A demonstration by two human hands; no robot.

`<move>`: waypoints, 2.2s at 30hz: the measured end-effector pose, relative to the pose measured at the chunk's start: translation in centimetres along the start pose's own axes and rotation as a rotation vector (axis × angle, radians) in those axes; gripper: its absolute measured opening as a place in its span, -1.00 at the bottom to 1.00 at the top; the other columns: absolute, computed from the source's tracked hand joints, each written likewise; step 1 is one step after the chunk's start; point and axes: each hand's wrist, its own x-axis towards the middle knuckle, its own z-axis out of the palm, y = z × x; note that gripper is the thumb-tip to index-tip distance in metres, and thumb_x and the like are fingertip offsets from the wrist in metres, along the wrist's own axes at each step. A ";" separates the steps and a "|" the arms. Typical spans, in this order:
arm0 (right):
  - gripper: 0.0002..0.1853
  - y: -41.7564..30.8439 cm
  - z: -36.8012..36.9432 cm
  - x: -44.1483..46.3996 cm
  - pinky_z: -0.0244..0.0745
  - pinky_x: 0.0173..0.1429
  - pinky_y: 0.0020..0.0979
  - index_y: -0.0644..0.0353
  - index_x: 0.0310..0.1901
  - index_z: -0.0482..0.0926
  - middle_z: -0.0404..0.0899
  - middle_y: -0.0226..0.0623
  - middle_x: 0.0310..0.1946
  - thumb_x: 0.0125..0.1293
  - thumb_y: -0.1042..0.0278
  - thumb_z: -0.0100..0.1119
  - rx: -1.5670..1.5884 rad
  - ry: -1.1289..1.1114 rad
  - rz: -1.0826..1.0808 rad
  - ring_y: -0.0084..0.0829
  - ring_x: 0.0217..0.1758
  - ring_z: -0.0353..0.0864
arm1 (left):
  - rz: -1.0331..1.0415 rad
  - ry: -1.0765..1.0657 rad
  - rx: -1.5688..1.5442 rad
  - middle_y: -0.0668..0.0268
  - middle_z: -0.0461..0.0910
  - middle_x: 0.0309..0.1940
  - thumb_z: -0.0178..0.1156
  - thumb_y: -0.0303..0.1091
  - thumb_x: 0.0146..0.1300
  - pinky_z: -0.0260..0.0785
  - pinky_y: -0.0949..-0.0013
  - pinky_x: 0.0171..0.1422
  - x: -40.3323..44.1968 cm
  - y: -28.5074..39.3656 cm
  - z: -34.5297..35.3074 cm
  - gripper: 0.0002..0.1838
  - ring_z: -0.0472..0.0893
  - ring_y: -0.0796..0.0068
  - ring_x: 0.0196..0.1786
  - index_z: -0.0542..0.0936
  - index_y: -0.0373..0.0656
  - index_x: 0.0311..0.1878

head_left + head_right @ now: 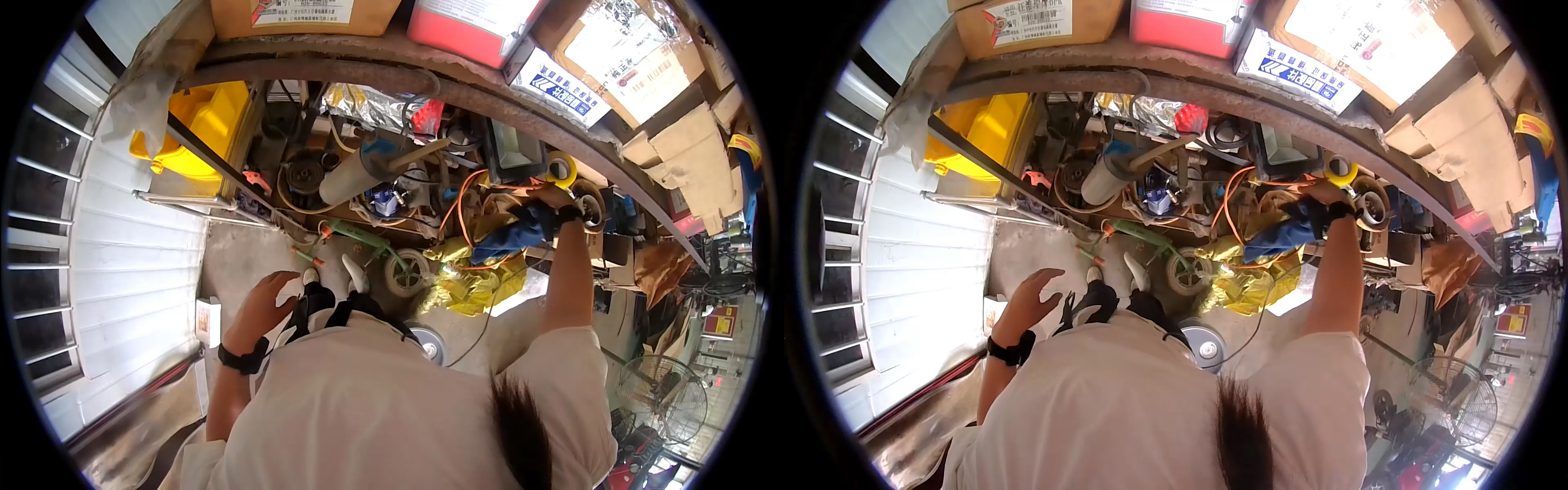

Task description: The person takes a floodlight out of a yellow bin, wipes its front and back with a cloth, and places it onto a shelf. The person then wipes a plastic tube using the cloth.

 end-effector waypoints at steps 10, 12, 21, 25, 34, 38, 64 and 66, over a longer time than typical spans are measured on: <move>-0.92 -1.8 6.8 -12.6 0.47 -0.11 -0.38 0.33 -0.24 0.57 0.61 -0.27 -0.30 0.28 0.52 0.17 0.445 1.543 -0.279 -0.42 -0.26 0.56 | -0.056 0.167 -0.046 0.04 0.46 0.16 0.09 -0.67 0.02 0.32 0.22 0.29 -1.6 -3.0 -2.0 -0.34 0.45 0.07 0.23 0.37 -0.15 0.29; -0.93 -9.2 9.4 -17.3 0.40 -0.13 -0.48 0.30 -0.19 0.50 0.53 -0.35 -0.34 0.33 0.53 0.16 0.622 1.478 -0.454 -0.52 -0.29 0.47 | -0.101 0.213 -0.061 0.05 0.43 0.19 0.09 -0.69 -0.03 0.30 0.24 0.32 -1.9 -2.7 -3.1 -0.29 0.44 0.11 0.25 0.34 -0.16 0.31; -0.62 -34.5 20.9 -22.6 0.46 -0.24 -0.65 0.22 -0.01 0.44 0.55 -0.40 -0.27 0.17 0.62 0.34 0.964 0.283 -0.888 -0.69 -0.33 0.55 | 0.238 0.188 -0.228 0.02 0.44 0.19 0.29 -0.45 0.04 0.34 0.17 0.26 -0.7 3.7 -4.2 -0.31 0.43 -0.01 0.23 0.35 -0.22 0.31; -0.64 -43.6 25.6 -20.5 0.30 -0.37 -0.68 0.20 0.03 0.41 0.50 -0.46 -0.31 0.24 0.51 0.31 1.162 -0.124 -0.797 -0.78 -0.42 0.43 | 0.082 0.216 -0.231 -0.04 0.55 -0.04 0.20 -0.52 0.03 0.40 0.09 0.09 -1.8 -1.2 -3.4 -0.40 0.51 -0.10 0.06 0.40 -0.20 0.24; -0.42 -54.2 38.2 -19.3 0.36 0.14 -0.50 0.21 0.33 0.16 0.38 -0.31 0.14 0.36 0.39 0.17 0.882 -0.534 -0.899 -0.56 0.11 0.38 | -0.026 0.759 -0.323 -0.06 0.60 -0.21 -0.02 -0.73 -0.04 0.43 0.12 0.00 -10.0 -11.6 -13.4 -0.47 0.56 -0.15 -0.04 0.46 -0.20 0.08; -0.65 -60.7 41.8 -20.1 0.45 -0.04 -0.45 0.25 0.13 0.39 0.53 -0.29 -0.11 0.36 0.38 0.16 0.800 -0.557 -0.937 -0.54 -0.12 0.50 | -0.145 0.871 -0.367 0.04 0.66 -0.26 0.08 -0.76 -0.04 0.48 0.32 -0.07 -13.8 -16.9 -17.1 -0.54 0.67 0.17 -0.15 0.55 -0.23 0.00; -0.54 -76.7 35.9 -6.8 0.49 0.16 -0.31 0.23 0.27 0.25 0.37 -0.24 0.20 0.41 0.30 0.06 1.514 -0.562 -0.682 -0.44 0.15 0.49 | 0.399 0.160 -0.598 0.17 0.67 -0.05 0.23 -0.73 0.00 0.46 0.37 0.11 2.5 -18.2 -36.7 -0.57 0.67 0.30 -0.01 0.60 -0.22 0.00; -0.52 -75.8 35.7 -4.9 0.47 0.19 -0.31 0.22 0.30 0.23 0.35 -0.25 0.24 0.43 0.25 0.03 1.201 -0.464 -0.876 -0.45 0.19 0.46 | 0.471 0.104 -0.691 0.16 0.65 -0.01 0.25 -0.72 0.01 0.44 0.37 0.14 4.6 -18.4 -37.5 -0.58 0.65 0.26 0.03 0.59 -0.25 0.01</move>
